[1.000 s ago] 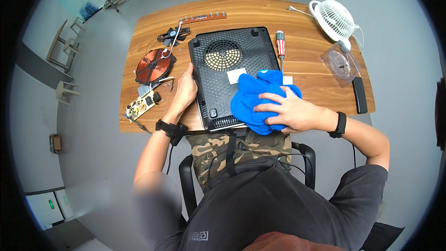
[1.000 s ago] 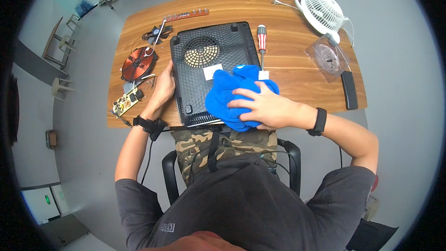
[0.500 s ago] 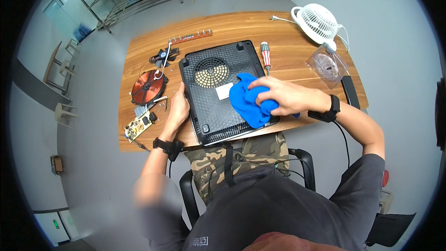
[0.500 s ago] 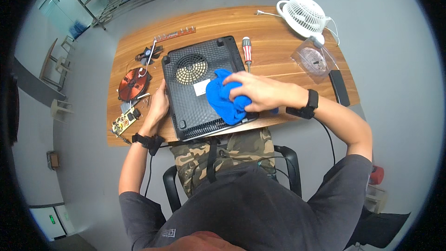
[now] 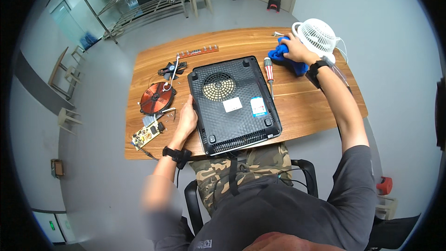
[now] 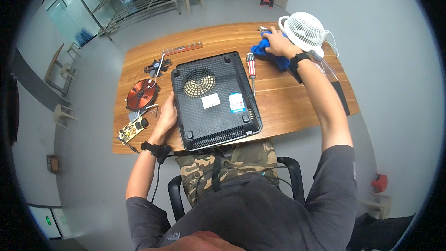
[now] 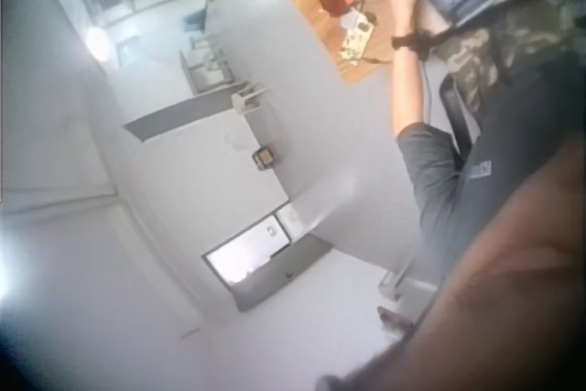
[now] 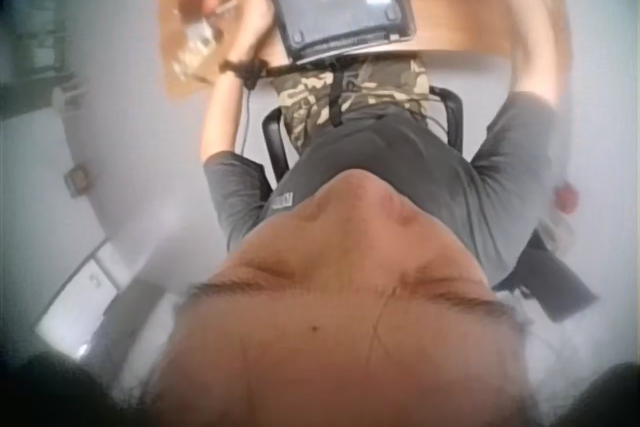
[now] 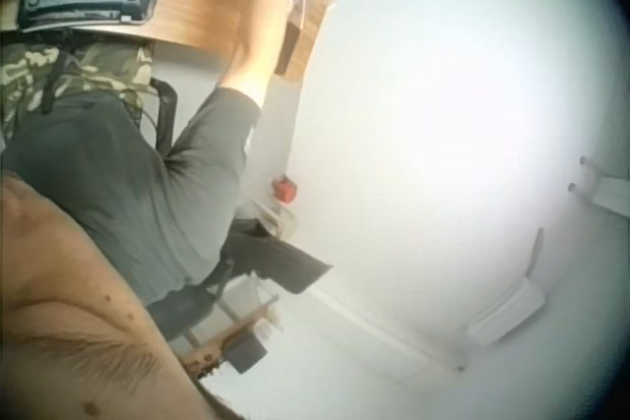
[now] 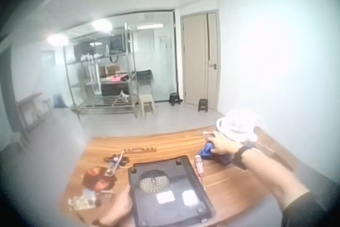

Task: The person wipes the interior of a black plastic housing with a blue cloth, then places a copper-colored circular component and a circuit board inside. They use a red and black screwdriver to fasten screws into the assembly, securing the components within the housing.

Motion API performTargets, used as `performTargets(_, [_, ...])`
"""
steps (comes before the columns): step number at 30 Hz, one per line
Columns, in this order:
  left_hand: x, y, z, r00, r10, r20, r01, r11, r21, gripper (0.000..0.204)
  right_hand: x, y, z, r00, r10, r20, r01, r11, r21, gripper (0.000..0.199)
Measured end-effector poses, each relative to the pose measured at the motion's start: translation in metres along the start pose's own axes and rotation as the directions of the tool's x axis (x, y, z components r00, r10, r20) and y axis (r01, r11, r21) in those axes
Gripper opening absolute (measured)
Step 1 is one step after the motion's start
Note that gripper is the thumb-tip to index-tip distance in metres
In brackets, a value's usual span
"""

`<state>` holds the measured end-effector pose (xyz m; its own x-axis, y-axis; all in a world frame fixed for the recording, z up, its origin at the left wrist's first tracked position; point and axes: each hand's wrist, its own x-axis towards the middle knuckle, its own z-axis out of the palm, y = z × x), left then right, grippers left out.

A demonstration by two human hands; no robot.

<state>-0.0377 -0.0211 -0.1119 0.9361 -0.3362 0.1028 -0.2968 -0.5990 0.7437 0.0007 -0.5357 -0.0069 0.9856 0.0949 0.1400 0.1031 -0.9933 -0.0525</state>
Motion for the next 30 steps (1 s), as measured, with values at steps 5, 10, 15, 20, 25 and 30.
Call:
performTargets(5, [0.001, -0.013, 0.005, 0.999, 0.048, 0.007, -0.048, 0.997, 0.054, 0.061, -0.008, -0.002, 0.038, 0.894, 0.311, 0.321, -0.267, 0.948, -0.174, 0.061])
performTargets(10, [-0.001, -0.019, 0.004, 0.999, 0.035, -0.011, -0.034, 0.999, 0.04, 0.062, -0.015, -0.001, 0.057, 0.878, 0.362, 0.314, -0.357, 0.931, -0.075, 0.064])
performTargets(15, [-0.002, 0.006, 0.0, 1.0, -0.027, -0.002, 0.027, 0.999, 0.033, 0.06, -0.016, -0.006, 0.05, 0.845, 0.405, 0.349, -0.396, 0.913, -0.101, 0.076])
performTargets(20, [-0.006, 0.017, -0.007, 0.998, -0.05, -0.045, 0.053, 0.997, 0.053, 0.047, -0.022, -0.053, 0.009, 0.958, 0.269, 0.097, -0.272, 0.962, 0.018, 0.088])
performTargets(25, [0.004, 0.031, -0.023, 0.994, -0.024, -0.105, 0.037, 0.991, 0.125, 0.041, -0.055, -0.143, -0.034, 0.994, -0.102, 0.037, 0.086, 0.946, 0.314, 0.055])
performTargets(30, [0.033, 0.083, -0.054, 0.99, 0.097, -0.101, -0.096, 0.995, 0.019, 0.047, -0.062, -0.183, -0.072, 0.969, -0.224, 0.102, 0.145, 0.855, 0.498, 0.058])
